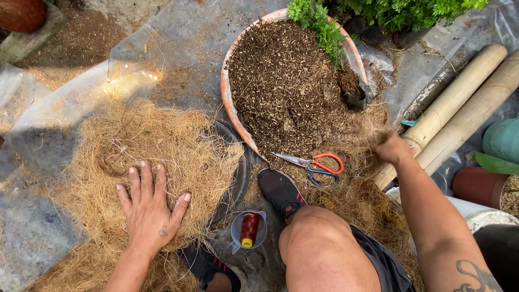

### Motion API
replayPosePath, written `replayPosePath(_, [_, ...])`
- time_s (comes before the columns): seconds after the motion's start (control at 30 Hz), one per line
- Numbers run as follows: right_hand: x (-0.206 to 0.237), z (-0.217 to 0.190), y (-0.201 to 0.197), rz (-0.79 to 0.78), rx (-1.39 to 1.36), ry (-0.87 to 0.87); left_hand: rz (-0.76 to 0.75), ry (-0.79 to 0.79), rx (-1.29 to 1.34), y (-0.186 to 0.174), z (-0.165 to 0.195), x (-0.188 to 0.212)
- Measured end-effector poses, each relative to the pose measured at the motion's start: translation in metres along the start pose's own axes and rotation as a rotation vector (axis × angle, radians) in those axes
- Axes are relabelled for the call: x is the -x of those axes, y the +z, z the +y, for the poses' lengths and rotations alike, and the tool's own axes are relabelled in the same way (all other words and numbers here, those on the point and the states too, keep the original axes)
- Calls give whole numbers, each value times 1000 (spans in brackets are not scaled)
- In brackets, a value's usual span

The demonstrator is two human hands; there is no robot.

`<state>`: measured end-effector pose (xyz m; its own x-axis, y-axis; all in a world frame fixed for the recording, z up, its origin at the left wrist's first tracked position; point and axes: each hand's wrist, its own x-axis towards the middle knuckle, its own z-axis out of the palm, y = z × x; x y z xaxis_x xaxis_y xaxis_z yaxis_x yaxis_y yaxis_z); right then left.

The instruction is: The person sits on the ground and lines a round planter with coconut fiber, pressing and shaping the fiber against the inside. They then scoop soil from a large bowl into the lined planter, set a green plant into the soil, and press more soil around the plant by hand.

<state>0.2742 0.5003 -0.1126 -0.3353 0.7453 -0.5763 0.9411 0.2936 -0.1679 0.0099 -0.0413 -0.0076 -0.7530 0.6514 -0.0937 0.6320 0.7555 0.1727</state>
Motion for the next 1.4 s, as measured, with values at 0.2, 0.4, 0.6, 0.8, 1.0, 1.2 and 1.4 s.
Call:
replayPosePath(0.2, [5,22,26,145,53,-67,-13,-8,-9,1,-2,1])
replayPosePath(0.4, [4,38,-11,225,-373,10,-24,-2,-66,6,-5,0])
replayPosePath(0.6, [7,54,-53,384,-806,-351,-39,-29,-77,2,1,-2])
replayPosePath(0.8, [-1,62,-73,542,-87,-447,-20,-54,44,-9,8,0])
replayPosePath(1.0, [13,-28,-73,84,-843,-646,-68,-87,83,-24,16,-7])
replayPosePath(1.2, [83,-185,-82,-388,-995,-931,-32,-68,169,-44,22,-7])
replayPosePath(1.4, [178,-333,-33,-929,-849,-968,336,-242,482,-45,7,-6])
